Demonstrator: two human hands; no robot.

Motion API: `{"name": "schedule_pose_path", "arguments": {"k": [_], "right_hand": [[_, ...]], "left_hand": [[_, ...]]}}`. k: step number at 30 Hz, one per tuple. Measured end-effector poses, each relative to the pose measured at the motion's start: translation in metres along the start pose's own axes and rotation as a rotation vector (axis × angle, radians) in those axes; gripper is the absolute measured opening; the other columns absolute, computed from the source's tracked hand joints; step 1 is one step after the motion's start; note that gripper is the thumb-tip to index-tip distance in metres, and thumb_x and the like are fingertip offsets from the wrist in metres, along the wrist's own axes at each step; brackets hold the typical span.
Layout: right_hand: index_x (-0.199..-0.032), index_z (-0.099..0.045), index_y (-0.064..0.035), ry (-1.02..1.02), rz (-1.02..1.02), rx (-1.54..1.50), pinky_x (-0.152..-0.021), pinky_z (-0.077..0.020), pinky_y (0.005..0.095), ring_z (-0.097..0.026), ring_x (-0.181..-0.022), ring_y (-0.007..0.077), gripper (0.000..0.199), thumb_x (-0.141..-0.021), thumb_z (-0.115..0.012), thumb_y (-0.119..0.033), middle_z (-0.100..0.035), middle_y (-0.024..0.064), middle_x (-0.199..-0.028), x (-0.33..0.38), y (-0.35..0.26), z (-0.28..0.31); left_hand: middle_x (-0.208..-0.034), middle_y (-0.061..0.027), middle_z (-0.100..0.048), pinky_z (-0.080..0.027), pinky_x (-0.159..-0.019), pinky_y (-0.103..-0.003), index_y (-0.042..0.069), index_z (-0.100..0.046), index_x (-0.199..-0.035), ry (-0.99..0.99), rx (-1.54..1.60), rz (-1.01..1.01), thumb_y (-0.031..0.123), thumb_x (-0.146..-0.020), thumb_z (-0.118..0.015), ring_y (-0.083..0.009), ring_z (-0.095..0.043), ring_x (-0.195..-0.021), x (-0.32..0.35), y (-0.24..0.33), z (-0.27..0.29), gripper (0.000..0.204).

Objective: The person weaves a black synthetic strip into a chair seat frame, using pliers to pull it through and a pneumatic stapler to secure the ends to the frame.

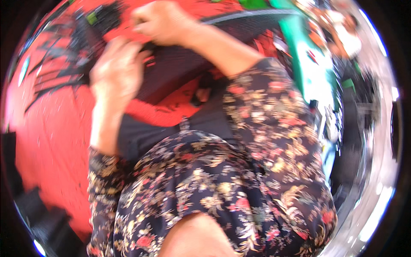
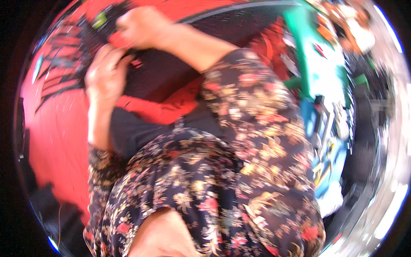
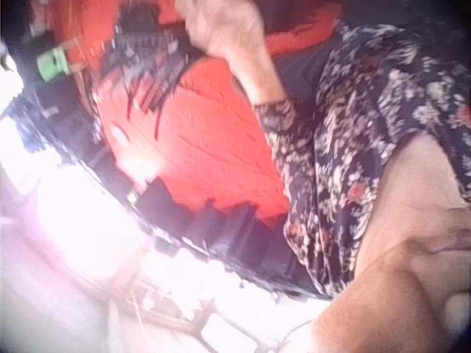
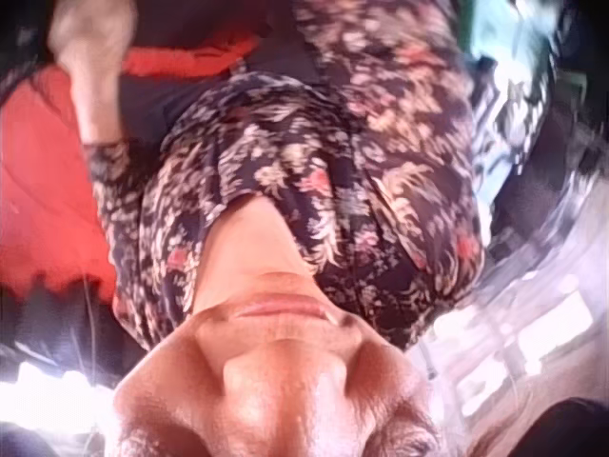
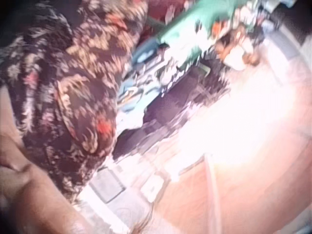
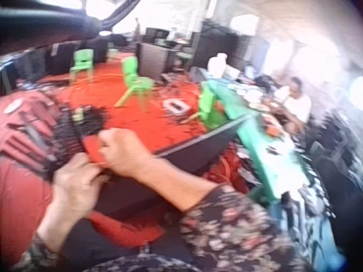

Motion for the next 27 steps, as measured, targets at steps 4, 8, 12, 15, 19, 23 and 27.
{"name": "schedule_pose_path", "arguments": {"k": [4, 8, 12, 15, 19, 23, 27], "right_hand": [[-0.089, -0.062, -0.0045, 0.508, -0.085, -0.219, -0.061, -0.0484, 0.0287, -0.060, -0.067, 0.0196, 0.014, -0.076, -0.067, -0.008, -0.060, 0.0080, -0.076, 0.093, -0.029, 0.096], [-0.097, -0.063, -0.0078, 0.411, -0.652, 0.295, -0.067, -0.0520, 0.0360, -0.063, -0.075, 0.0257, 0.022, -0.079, -0.067, -0.020, -0.064, 0.0116, -0.091, 0.268, -0.003, 0.180], [-0.100, -0.064, -0.0053, 0.596, -1.317, 0.434, -0.065, -0.0471, 0.0302, -0.058, -0.068, 0.0195, 0.032, -0.078, -0.069, -0.027, -0.062, 0.0101, -0.081, 0.500, 0.022, 0.280], [-0.123, -0.051, -0.0019, 0.259, -1.714, 0.726, -0.092, -0.0430, 0.0385, -0.057, -0.106, 0.0323, 0.070, -0.072, -0.069, -0.046, -0.058, 0.0230, -0.115, 0.529, 0.016, 0.301], [-0.128, -0.044, 0.0036, 0.058, -1.724, 0.422, -0.097, -0.0373, 0.0337, -0.052, -0.110, 0.0244, 0.081, -0.072, -0.070, -0.048, -0.054, 0.0183, -0.122, 0.552, 0.084, 0.273], [-0.087, -0.068, -0.0029, -0.122, -1.510, 0.076, -0.064, -0.0439, 0.0309, -0.056, -0.068, 0.0130, 0.027, -0.082, -0.064, -0.029, -0.064, 0.0049, -0.076, 0.602, 0.149, 0.235], [-0.073, -0.064, 0.0074, -0.097, -1.734, 0.338, -0.065, -0.0496, 0.0359, -0.065, -0.071, 0.0239, 0.046, -0.063, -0.076, -0.035, -0.065, 0.0191, -0.074, 0.670, 0.149, 0.264]], "left_hand": [[-0.089, -0.0137, -0.062, -0.048, -0.073, -0.034, 0.000, -0.062, -0.091, -0.081, 0.151, 0.025, 0.005, -0.081, -0.063, -0.0302, -0.061, -0.083, -0.001, -0.011, 0.005, 0.011], [-0.096, -0.0126, -0.065, -0.047, -0.079, -0.032, 0.002, -0.062, -0.103, -0.225, 0.104, 0.157, 0.015, -0.089, -0.058, -0.0260, -0.063, -0.089, 0.001, -0.034, -0.015, 0.020], [-0.093, -0.0141, -0.064, -0.048, -0.075, -0.035, 0.001, -0.061, -0.103, -0.226, 0.133, 0.153, 0.013, -0.089, -0.057, -0.0286, -0.063, -0.083, 0.000, -0.041, -0.016, 0.019], [-0.094, -0.0140, -0.065, -0.048, -0.076, -0.034, 0.001, -0.062, -0.103, -0.238, 0.138, 0.155, 0.014, -0.088, -0.057, -0.0278, -0.063, -0.083, 0.007, -0.064, -0.026, 0.020], [-0.095, -0.0141, -0.065, -0.048, -0.077, -0.034, 0.001, -0.063, -0.101, -0.245, 0.153, 0.194, 0.014, -0.086, -0.061, -0.0278, -0.063, -0.085, 0.011, -0.065, -0.016, 0.020], [-0.092, -0.0150, -0.065, -0.049, -0.076, -0.033, 0.001, -0.065, -0.099, -0.249, 0.186, 0.151, 0.012, -0.079, -0.066, -0.0277, -0.064, -0.084, 0.019, -0.059, -0.009, 0.022], [-0.085, -0.0161, -0.062, -0.047, -0.073, -0.034, -0.004, -0.063, -0.095, -0.234, 0.269, 0.149, 0.012, -0.077, -0.065, -0.0303, -0.062, -0.081, 0.029, -0.070, -0.019, 0.024]]}}
Point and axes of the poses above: each hand's wrist, its own x-axis away from the middle knuckle, its own z-axis out of the back of the hand, y = z × x, the point moved 5 cm from there along -x, towards the middle knuckle
